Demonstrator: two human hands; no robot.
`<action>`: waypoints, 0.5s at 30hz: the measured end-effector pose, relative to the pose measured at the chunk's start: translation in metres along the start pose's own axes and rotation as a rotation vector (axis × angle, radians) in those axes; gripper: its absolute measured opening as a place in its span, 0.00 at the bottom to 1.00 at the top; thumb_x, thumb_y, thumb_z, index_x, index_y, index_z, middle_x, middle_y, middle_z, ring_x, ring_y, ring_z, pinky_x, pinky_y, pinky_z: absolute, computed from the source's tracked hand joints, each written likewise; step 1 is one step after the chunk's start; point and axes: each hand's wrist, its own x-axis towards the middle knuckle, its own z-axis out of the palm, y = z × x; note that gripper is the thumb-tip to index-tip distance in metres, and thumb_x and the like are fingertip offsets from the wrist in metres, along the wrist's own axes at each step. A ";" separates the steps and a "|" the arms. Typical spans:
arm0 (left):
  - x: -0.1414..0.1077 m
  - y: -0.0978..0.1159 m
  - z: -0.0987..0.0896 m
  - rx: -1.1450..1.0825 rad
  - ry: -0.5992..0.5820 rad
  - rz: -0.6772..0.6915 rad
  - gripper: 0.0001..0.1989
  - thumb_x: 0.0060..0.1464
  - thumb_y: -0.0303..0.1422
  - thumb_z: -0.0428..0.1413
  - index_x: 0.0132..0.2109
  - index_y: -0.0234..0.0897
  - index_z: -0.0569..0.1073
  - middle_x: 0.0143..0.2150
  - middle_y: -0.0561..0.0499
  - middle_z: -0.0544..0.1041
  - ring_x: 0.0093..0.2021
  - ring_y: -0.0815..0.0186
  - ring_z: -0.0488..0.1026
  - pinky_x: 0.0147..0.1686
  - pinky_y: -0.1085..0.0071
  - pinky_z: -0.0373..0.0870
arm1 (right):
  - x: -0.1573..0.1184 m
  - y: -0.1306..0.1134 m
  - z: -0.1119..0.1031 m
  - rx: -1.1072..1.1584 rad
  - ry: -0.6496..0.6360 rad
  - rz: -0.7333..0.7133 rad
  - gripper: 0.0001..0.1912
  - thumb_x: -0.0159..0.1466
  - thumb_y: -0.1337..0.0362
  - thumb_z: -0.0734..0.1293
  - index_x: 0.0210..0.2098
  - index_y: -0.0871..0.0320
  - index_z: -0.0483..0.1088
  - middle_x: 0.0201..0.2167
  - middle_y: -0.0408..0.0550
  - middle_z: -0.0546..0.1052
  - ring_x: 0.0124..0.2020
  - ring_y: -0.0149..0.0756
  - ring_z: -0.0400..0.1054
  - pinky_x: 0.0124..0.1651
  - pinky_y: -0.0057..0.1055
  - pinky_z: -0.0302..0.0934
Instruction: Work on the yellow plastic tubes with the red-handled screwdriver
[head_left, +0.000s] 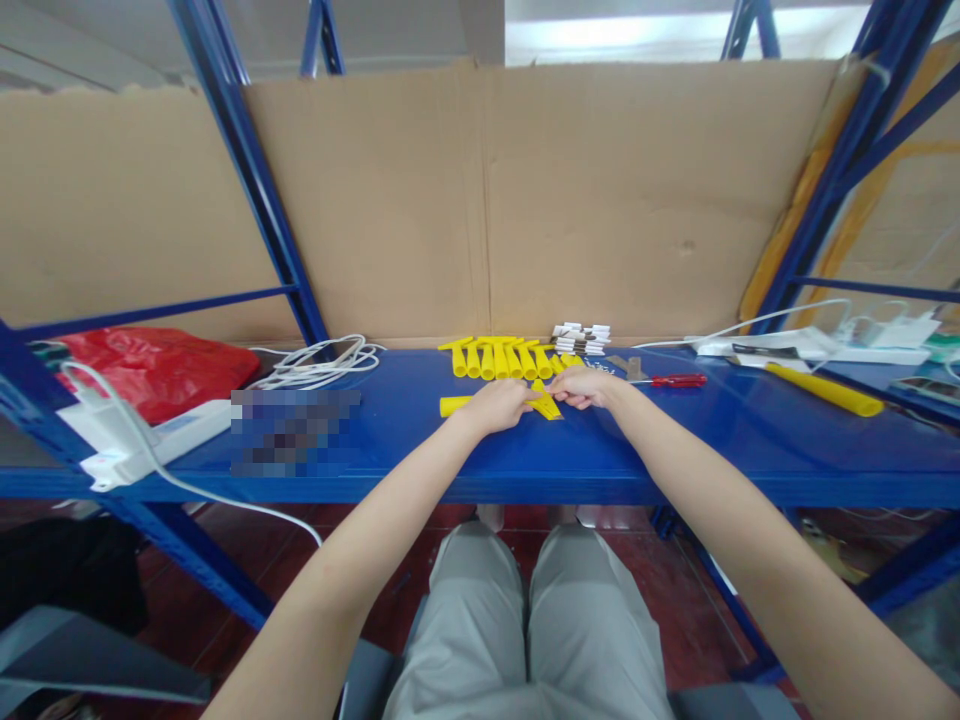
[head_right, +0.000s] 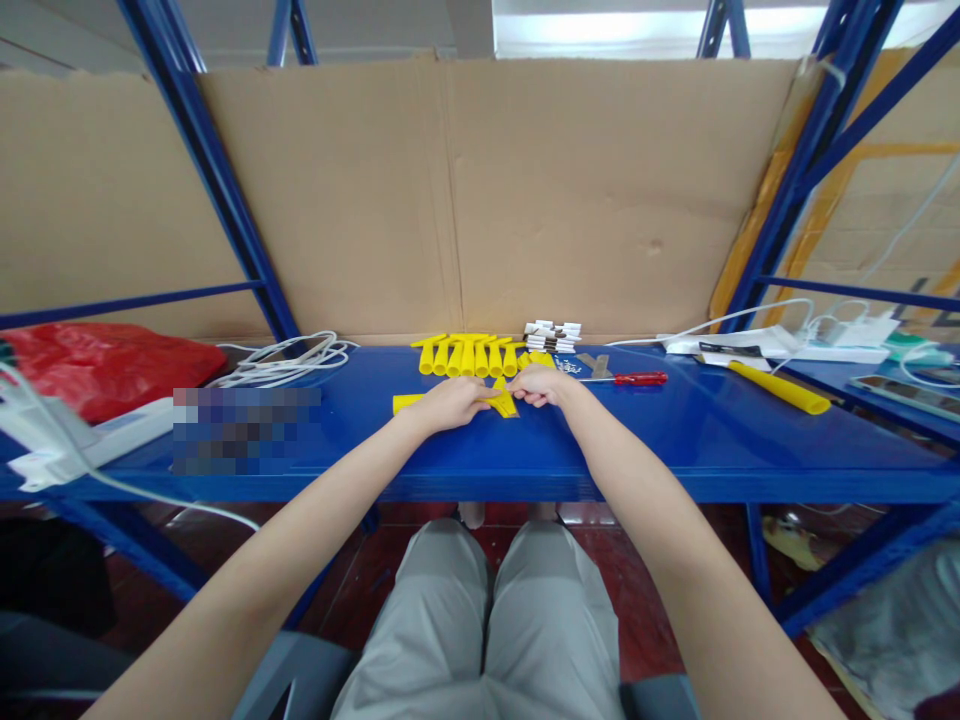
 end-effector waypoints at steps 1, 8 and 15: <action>0.000 0.000 0.000 0.005 -0.006 0.001 0.15 0.62 0.28 0.51 0.53 0.36 0.76 0.46 0.42 0.79 0.48 0.58 0.76 0.48 0.65 0.71 | 0.000 0.000 0.000 0.001 0.006 -0.010 0.17 0.60 0.71 0.69 0.21 0.57 0.57 0.10 0.33 0.57 0.10 0.16 0.44 0.11 0.15 0.36; 0.000 -0.002 0.002 0.007 0.009 0.018 0.15 0.63 0.28 0.49 0.51 0.36 0.77 0.46 0.41 0.77 0.48 0.58 0.75 0.47 0.66 0.71 | 0.002 0.002 -0.006 0.092 0.138 -0.096 0.19 0.57 0.67 0.74 0.22 0.57 0.58 0.11 0.33 0.59 0.10 0.17 0.47 0.11 0.16 0.37; 0.002 -0.004 0.006 0.015 0.143 0.043 0.19 0.65 0.27 0.45 0.56 0.36 0.74 0.48 0.41 0.75 0.50 0.58 0.74 0.50 0.63 0.70 | -0.002 -0.001 -0.011 0.218 0.089 -0.123 0.13 0.57 0.64 0.75 0.30 0.60 0.66 0.17 0.37 0.68 0.14 0.21 0.58 0.17 0.19 0.54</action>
